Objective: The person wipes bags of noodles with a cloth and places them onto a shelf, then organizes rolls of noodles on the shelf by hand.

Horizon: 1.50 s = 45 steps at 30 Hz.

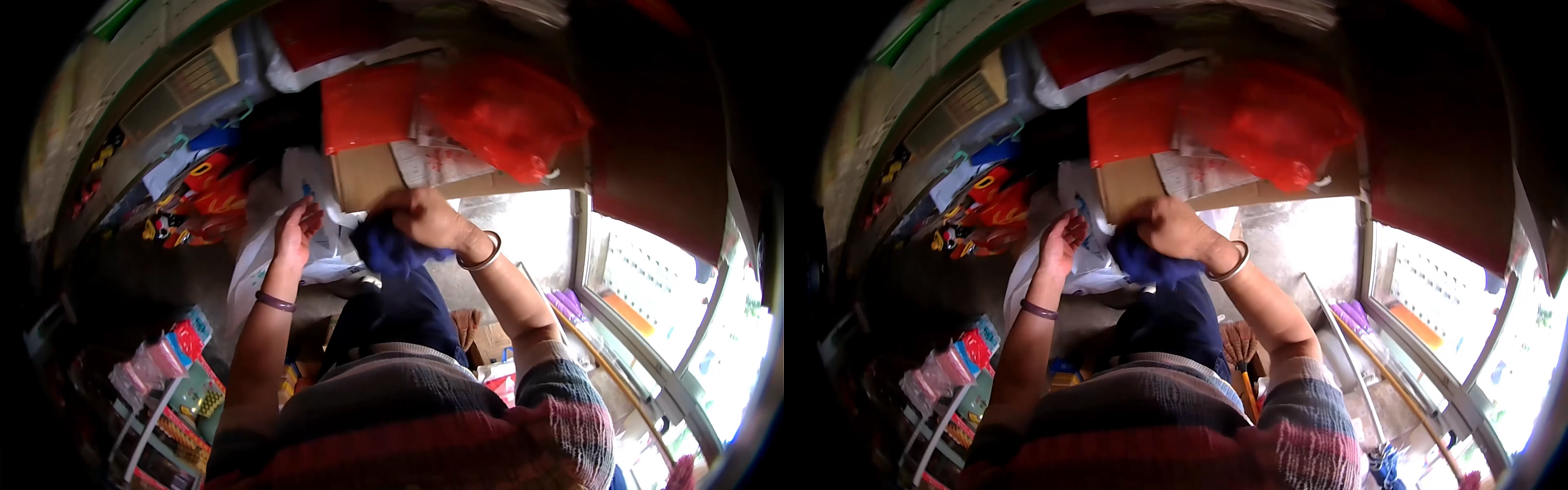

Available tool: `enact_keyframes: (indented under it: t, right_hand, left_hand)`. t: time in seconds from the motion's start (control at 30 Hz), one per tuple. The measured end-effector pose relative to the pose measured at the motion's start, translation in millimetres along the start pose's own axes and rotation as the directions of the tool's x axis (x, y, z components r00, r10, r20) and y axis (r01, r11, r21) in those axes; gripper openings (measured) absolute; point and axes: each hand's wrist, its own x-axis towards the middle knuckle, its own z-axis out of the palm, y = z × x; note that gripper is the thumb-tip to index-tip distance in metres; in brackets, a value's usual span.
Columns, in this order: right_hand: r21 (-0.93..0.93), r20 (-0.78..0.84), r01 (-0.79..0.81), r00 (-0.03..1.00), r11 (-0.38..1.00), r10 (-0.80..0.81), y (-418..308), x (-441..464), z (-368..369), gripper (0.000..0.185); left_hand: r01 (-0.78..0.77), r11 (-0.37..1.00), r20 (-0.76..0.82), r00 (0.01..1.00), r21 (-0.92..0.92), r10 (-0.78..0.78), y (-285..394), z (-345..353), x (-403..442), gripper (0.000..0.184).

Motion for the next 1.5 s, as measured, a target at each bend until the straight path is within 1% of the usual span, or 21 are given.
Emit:
enact_keyframes:
  t: [0.07, 0.13, 0.2, 0.23, 0.27, 0.33, 0.37, 0.4, 0.47, 0.5, 0.57, 0.6, 0.67, 0.73, 0.93, 1.1, 1.17, 1.3, 1.4, 1.47, 1.5]
  right_hand:
    - [-0.303, -0.44, 0.153, 0.853, 0.941, -0.281, -6.1, -1.0, -1.9, 0.044]
    - [-0.598, -0.447, 0.029, 0.818, 0.801, -0.363, 10.7, -5.1, 5.2, 0.042]
    - [-0.75, -0.346, -0.094, 0.899, 0.654, -0.268, 55.4, -11.3, 19.0, 0.039]
    - [-0.782, -0.313, -0.115, 0.922, 0.612, -0.227, 84.1, -14.1, 24.9, 0.038]
    - [-0.796, -0.319, -0.136, 0.922, 0.59, -0.218, 105.3, -17.6, 29.7, 0.033]
    - [-0.858, -0.261, -0.136, 0.946, 0.495, -0.194, 133.5, -19.5, 30.5, 0.03]
    - [-0.709, -0.478, -0.186, 0.835, 0.68, -0.27, 139.4, -14.4, 34.2, 0.028]
    - [-0.733, -0.456, -0.154, 0.834, 0.662, -0.311, 147.6, -21.8, 31.3, 0.028]
    - [-0.787, -0.399, -0.085, 0.826, 0.612, -0.399, 139.1, -40.4, 6.7, 0.027]
    - [-0.779, -0.357, -0.189, 0.918, 0.598, -0.175, 131.7, -59.4, -8.4, 0.028]
    - [-0.793, -0.479, -0.307, 0.848, 0.526, -0.228, 148.3, -100.3, -40.2, 0.029]
    - [-0.745, -0.555, -0.397, 0.815, 0.536, -0.167, 154.7, -124.1, -56.2, 0.03]
    - [-0.682, -0.675, -0.537, 0.723, 0.497, -0.144, 154.5, -166.7, -80.4, 0.036]
    - [-0.616, -0.731, -0.606, 0.678, 0.503, -0.078, 149.1, -193.3, -91.7, 0.037]
    - [-0.623, -0.711, -0.605, 0.702, 0.496, -0.036, 159.9, -189.5, -81.2, 0.041]
    - [-0.583, -0.75, -0.626, 0.66, 0.518, -0.048, 164.8, -190.5, -76.7, 0.035]
    - [-0.498, -0.79, -0.632, 0.613, 0.595, -0.011, 160.5, -191.7, -71.8, 0.039]
    - [-0.475, -0.823, -0.665, 0.567, 0.576, -0.024, 161.1, -186.2, -61.0, 0.028]
    - [-0.366, -0.829, -0.729, 0.538, 0.578, 0.154, 135.7, -181.1, -50.8, 0.03]
    - [-0.194, -0.825, -0.626, 0.521, 0.755, 0.22, 114.0, -175.5, -31.4, 0.032]
    - [-0.132, -0.763, -0.543, 0.59, 0.829, 0.265, 112.5, -171.0, -18.6, 0.036]
  left_hand:
    - [-0.113, 0.984, 0.006, 0.994, 0.138, 0.113, 2.0, 30.4, 4.7, 0.021]
    - [-0.383, 0.884, 0.095, 0.924, 0.268, 0.371, -3.8, 69.1, 18.7, 0.025]
    - [-0.655, 0.517, 0.337, 0.742, 0.552, 0.58, -0.6, 121.6, 19.6, 0.032]
    - [-0.836, 0.123, 0.625, 0.489, 0.535, 0.609, 13.7, 161.0, 3.2, 0.04]
    - [-0.88, -0.156, 0.8, 0.318, 0.449, 0.508, 13.4, 194.5, -6.1, 0.044]
    - [-0.913, -0.364, 0.979, 0.138, 0.185, 0.151, 5.3, 250.3, -22.7, 0.043]
    - [-0.891, -0.434, 0.99, 0.14, 0.132, 0.014, -8.7, 268.6, -21.3, 0.04]
    - [-0.866, -0.496, 0.982, 0.147, 0.068, -0.121, -19.6, 284.0, -15.5, 0.038]
    - [-0.756, -0.643, 0.945, 0.286, 0.123, -0.156, -38.4, 302.8, 17.7, 0.034]
    - [-0.689, -0.71, 0.92, 0.357, 0.144, -0.16, -45.6, 309.0, 35.2, 0.033]
    - [-0.633, -0.697, 0.832, 0.546, 0.336, -0.095, -25.5, 323.5, 41.9, 0.038]
    - [-0.721, -0.549, 0.842, 0.537, 0.422, -0.058, -24.2, 316.9, 74.5, 0.042]
    - [-0.822, -0.424, 0.923, 0.366, 0.38, 0.12, -14.8, 301.1, 106.7, 0.048]
    - [-0.791, -0.48, 0.917, 0.389, 0.381, 0.086, 2.2, 303.0, 100.5, 0.05]
    - [-0.747, -0.477, 0.859, 0.511, 0.463, 0.034, -0.7, 332.2, 58.4, 0.047]
    - [-0.739, -0.535, 0.912, 0.347, 0.41, 0.219, -9.8, 305.2, 66.9, 0.044]
    - [-0.752, -0.467, 0.885, 0.388, 0.465, 0.257, -10.7, 289.3, 57.8, 0.038]
    - [-0.826, -0.397, 0.902, 0.282, 0.401, 0.326, -14.7, 251.4, 30.1, 0.039]
    - [-0.834, -0.401, 0.906, 0.246, 0.379, 0.343, -23.7, 212.0, -6.6, 0.037]
    - [-0.886, -0.258, 0.899, 0.296, 0.384, 0.322, -40.7, 173.8, -19.6, 0.035]
    - [-0.889, -0.139, 0.877, 0.385, 0.436, 0.286, -50.5, 153.9, -27.6, 0.038]
